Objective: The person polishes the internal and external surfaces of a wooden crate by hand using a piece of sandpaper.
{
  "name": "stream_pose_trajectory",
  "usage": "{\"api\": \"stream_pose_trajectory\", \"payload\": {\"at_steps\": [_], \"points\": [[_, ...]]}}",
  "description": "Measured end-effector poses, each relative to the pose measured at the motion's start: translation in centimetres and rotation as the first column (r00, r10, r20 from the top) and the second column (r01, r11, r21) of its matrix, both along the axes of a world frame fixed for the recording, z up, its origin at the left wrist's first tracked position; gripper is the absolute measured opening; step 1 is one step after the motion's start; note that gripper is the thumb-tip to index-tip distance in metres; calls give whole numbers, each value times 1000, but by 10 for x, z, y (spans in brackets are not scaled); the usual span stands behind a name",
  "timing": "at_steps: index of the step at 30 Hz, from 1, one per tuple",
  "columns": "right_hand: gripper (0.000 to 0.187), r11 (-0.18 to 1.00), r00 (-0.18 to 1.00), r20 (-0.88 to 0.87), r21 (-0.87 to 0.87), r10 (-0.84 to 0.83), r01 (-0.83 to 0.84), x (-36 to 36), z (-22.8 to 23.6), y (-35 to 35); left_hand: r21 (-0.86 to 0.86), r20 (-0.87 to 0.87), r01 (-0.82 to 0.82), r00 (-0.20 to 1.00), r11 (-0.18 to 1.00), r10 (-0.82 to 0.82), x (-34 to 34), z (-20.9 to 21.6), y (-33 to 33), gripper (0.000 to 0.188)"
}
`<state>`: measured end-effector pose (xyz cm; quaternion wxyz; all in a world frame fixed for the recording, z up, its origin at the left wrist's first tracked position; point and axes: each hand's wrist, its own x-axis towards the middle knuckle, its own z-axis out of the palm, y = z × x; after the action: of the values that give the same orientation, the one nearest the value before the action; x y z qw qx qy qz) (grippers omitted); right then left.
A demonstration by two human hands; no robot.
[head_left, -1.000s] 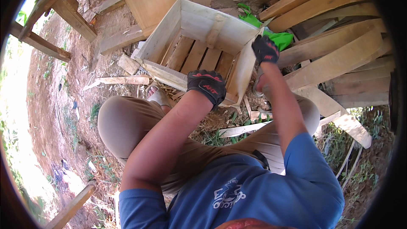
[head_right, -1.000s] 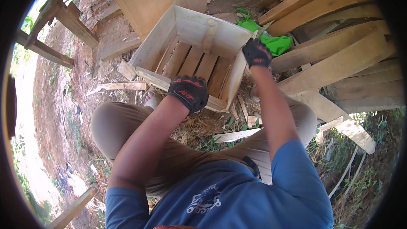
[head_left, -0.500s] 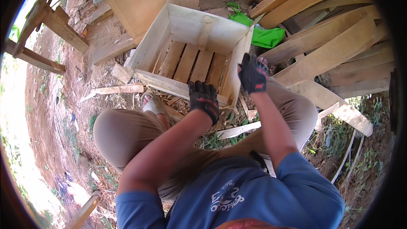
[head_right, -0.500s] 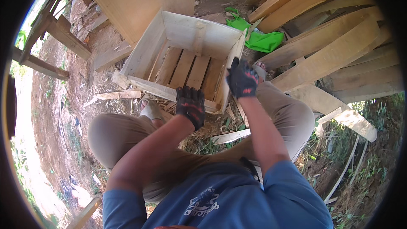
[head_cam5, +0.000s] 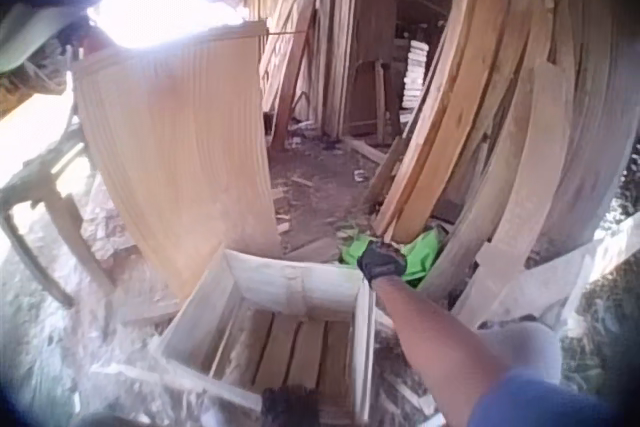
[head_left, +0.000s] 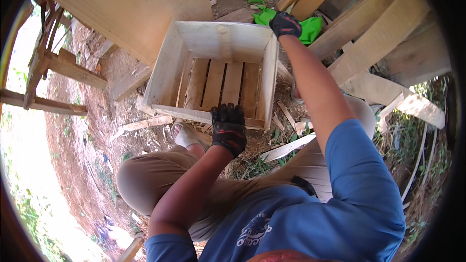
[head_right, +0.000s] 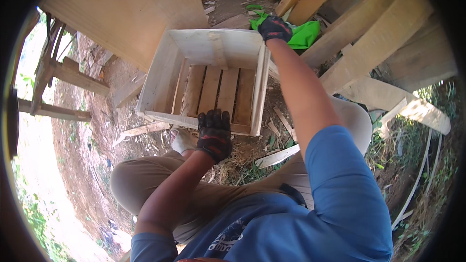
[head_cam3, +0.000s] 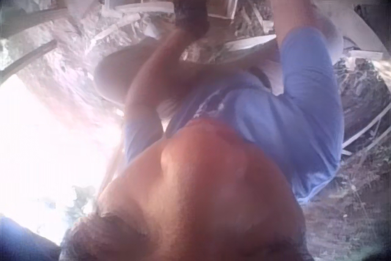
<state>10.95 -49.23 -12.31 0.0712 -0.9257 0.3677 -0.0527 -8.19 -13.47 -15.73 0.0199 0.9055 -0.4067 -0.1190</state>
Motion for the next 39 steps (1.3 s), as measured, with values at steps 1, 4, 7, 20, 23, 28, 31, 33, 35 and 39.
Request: {"api": "stream_pose_trajectory", "payload": {"at_steps": [1,4,7,20,23,28,31,33,35,39], "points": [[48,999,999,24,46,-23,22,-3,-4,-1,-64,11,6,1000,998,-5,2,-3,0,86],[46,991,997,-46,110,-66,71,-18,2,30,-35,18,-12,1000,999,12,4,-13,4,89],[48,990,995,28,108,-93,90,-58,-17,36,-15,28,30,999,999,-30,3,-4,-6,87],[54,978,986,-11,133,164,-162,-216,-4,161,92,61,41,997,995,-47,1,-14,-3,89],[54,989,996,28,117,86,-89,-190,-11,143,31,44,25,999,999,-27,2,-14,-1,86],[57,961,986,-110,261,127,-95,-117,37,109,-9,114,7,994,1000,-6,-1,-23,6,80],[55,993,995,-62,92,82,-77,-73,11,63,107,56,-6,998,994,0,-3,-4,-5,69],[56,998,997,-48,20,61,-60,-41,0,39,80,18,-17,1000,997,15,-2,1,-7,70],[61,1000,998,-53,-2,30,-30,-15,-2,24,58,-4,-22,1000,998,22,-1,2,-5,71],[62,979,978,122,133,-170,154,22,-9,4,-44,64,3,998,999,0,-3,-5,-1,76]]}}
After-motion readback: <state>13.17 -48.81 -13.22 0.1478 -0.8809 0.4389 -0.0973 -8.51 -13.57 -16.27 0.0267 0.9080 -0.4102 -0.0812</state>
